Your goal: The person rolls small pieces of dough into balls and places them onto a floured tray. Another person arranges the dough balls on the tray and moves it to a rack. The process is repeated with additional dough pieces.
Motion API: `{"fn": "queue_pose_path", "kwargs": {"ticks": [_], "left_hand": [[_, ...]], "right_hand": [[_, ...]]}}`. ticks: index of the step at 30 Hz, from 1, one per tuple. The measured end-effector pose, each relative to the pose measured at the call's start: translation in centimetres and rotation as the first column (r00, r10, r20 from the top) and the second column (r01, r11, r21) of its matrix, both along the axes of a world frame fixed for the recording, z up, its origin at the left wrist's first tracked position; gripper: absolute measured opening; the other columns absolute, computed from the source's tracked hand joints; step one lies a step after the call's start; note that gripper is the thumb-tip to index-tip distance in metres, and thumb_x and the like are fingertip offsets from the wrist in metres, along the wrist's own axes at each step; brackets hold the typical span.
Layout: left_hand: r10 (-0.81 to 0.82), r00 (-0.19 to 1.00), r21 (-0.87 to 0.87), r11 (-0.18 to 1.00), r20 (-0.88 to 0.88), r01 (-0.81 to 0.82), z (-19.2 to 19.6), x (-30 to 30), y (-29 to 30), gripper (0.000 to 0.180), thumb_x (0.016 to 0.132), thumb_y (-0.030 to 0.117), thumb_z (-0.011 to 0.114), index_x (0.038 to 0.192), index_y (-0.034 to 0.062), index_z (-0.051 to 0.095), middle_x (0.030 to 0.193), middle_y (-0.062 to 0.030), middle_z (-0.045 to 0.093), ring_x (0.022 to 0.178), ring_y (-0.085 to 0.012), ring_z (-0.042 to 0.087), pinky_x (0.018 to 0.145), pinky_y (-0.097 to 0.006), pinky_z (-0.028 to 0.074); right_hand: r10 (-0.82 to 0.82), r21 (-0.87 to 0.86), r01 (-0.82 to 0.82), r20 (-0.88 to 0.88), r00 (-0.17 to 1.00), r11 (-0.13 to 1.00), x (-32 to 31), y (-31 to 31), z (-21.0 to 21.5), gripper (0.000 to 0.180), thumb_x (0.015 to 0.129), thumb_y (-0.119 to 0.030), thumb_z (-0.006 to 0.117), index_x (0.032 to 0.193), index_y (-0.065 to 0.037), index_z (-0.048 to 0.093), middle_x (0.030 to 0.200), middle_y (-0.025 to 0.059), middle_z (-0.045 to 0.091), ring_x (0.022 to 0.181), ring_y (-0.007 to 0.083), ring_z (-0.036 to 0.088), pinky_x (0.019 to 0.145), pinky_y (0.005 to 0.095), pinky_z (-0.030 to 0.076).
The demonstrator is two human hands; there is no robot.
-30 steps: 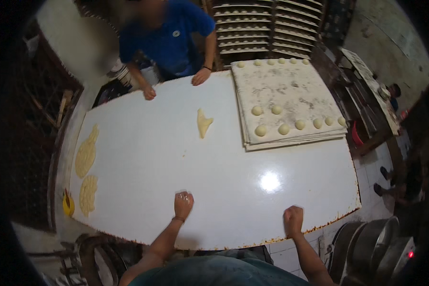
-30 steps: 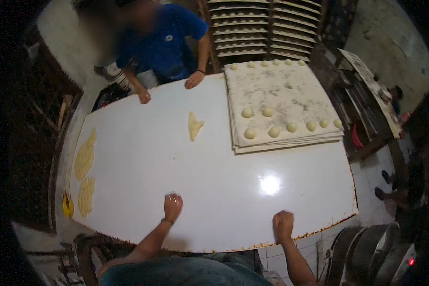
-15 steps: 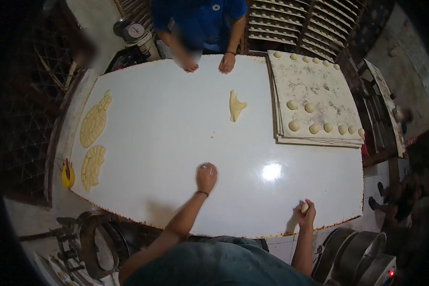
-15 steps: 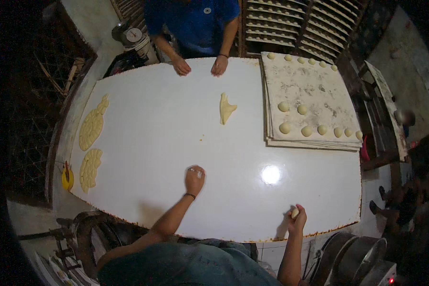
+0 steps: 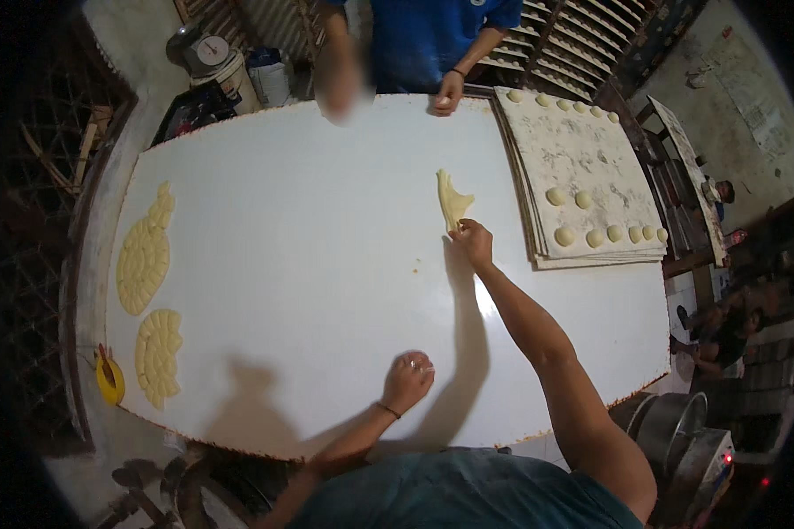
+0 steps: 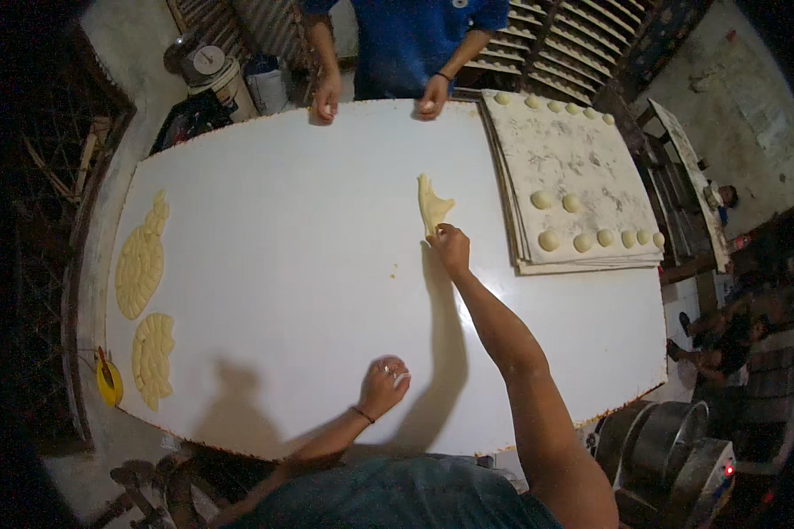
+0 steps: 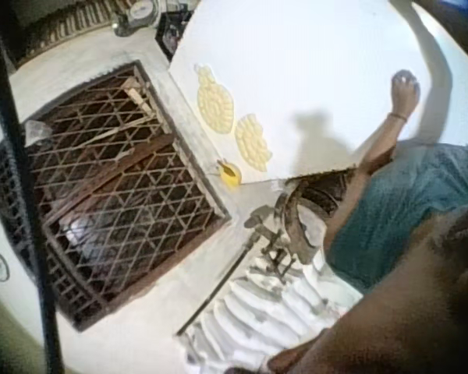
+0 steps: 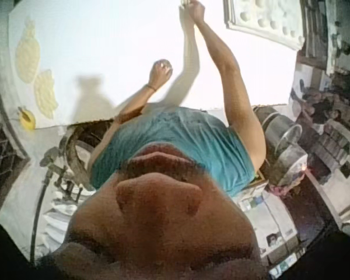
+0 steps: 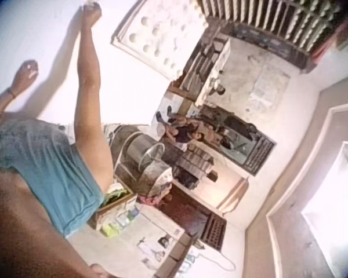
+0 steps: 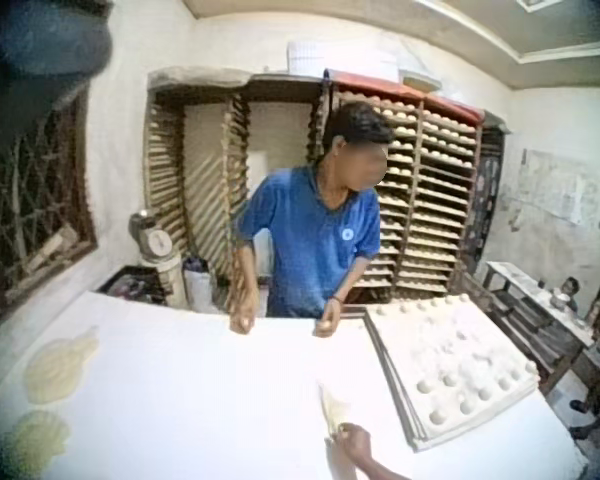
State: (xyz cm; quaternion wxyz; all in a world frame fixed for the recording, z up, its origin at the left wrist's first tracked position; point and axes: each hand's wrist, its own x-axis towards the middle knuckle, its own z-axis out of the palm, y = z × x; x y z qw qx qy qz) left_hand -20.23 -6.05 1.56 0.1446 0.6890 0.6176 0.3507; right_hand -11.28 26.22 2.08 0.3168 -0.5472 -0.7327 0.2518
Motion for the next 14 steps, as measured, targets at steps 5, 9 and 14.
{"fn": "queue_pose_path", "kwargs": {"ticks": [5,9,14], "left_hand": [[0.221,0.957,-0.047,0.975,0.186,-0.216,1.6,-1.6,-1.5,0.014,0.078,0.007,0.069,0.091,0.0099,0.064,0.103,-0.0066,0.064,0.098,-0.0270,0.060,0.085,-0.041,0.048],[0.370,0.866,-0.162,0.929,0.337,-0.334,1.3,-2.5,-0.9,0.014,0.082,0.010,0.068,0.095,0.0088,0.064,0.103,-0.0079,0.065,0.094,-0.0299,0.062,0.081,-0.041,0.051],[0.409,0.821,-0.379,0.888,0.398,-0.259,1.4,-3.7,4.0,0.019,0.097,0.020,0.056,0.106,0.0045,0.061,0.103,-0.0113,0.064,0.090,-0.0216,0.066,0.081,-0.033,0.052]], "right_hand": [[-0.025,0.036,0.023,0.066,0.997,0.999,-2.4,0.4,-2.1,0.018,0.078,-0.012,0.067,0.093,-0.001,0.068,0.084,0.0207,0.065,0.083,0.0341,0.065,0.074,0.0415,0.052],[0.017,0.012,-0.018,0.091,0.996,1.000,0.9,-5.6,-2.2,0.019,0.081,-0.017,0.063,0.086,0.001,0.067,0.081,0.0208,0.064,0.075,0.0350,0.063,0.069,0.0399,0.050],[0.007,-0.076,-0.006,0.010,1.000,0.997,6.9,-15.3,-2.1,0.020,0.080,-0.013,0.071,0.097,-0.002,0.071,0.099,0.0193,0.070,0.099,0.0246,0.067,0.090,0.0314,0.049]]}}
